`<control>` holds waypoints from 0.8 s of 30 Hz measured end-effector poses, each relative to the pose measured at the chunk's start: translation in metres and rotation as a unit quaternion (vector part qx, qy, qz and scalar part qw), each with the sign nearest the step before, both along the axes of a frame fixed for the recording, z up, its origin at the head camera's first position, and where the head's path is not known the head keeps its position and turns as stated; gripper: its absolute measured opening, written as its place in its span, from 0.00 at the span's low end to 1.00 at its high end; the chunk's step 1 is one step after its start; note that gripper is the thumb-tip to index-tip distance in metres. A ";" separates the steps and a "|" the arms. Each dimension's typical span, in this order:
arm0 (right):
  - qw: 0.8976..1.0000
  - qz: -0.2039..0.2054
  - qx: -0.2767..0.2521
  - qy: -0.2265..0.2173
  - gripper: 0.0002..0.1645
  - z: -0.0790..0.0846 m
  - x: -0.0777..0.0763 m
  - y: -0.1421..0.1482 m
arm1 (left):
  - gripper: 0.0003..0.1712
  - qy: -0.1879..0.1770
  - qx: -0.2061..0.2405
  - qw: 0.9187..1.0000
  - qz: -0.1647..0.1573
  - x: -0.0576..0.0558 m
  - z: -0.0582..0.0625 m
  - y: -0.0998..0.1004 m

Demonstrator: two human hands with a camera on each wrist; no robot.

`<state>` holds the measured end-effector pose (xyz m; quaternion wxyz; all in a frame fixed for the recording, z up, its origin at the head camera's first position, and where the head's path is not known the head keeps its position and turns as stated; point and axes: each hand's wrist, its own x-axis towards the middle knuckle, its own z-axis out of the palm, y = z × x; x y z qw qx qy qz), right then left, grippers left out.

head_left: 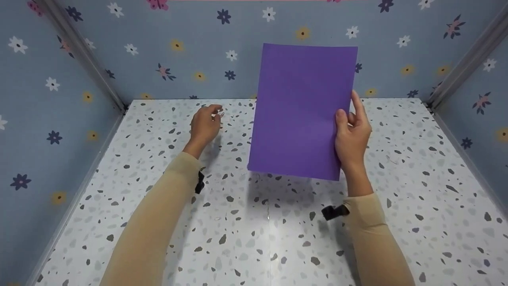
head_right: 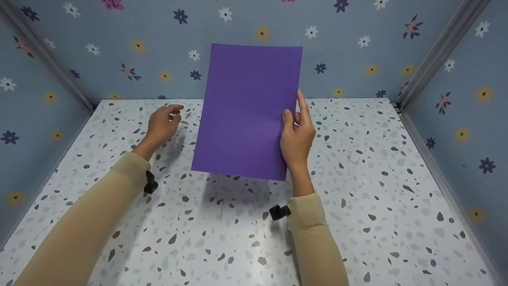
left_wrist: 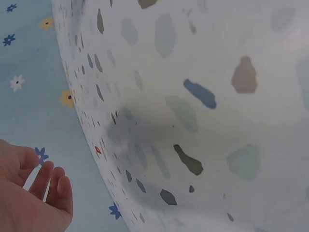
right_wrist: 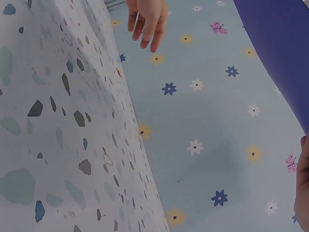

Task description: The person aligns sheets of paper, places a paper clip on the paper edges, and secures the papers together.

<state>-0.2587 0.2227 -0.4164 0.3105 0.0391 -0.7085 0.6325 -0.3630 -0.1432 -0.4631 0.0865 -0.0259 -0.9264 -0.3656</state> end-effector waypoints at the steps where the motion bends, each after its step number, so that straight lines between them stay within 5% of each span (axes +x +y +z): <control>1: 1.000 0.001 -0.001 0.000 0.32 0.000 0.000 0.000 | 0.21 -0.001 -0.008 1.000 -0.004 -0.002 -0.001 -0.001; 8: 1.000 0.005 -0.001 0.006 0.33 0.000 0.001 0.000 | 0.23 -0.004 -0.041 0.999 -0.030 -0.010 -0.003 -0.006; 24: 1.000 0.002 0.015 0.000 0.33 -0.003 0.000 -0.001 | 0.32 -0.111 -0.095 0.988 -0.052 -0.015 -0.009 -0.006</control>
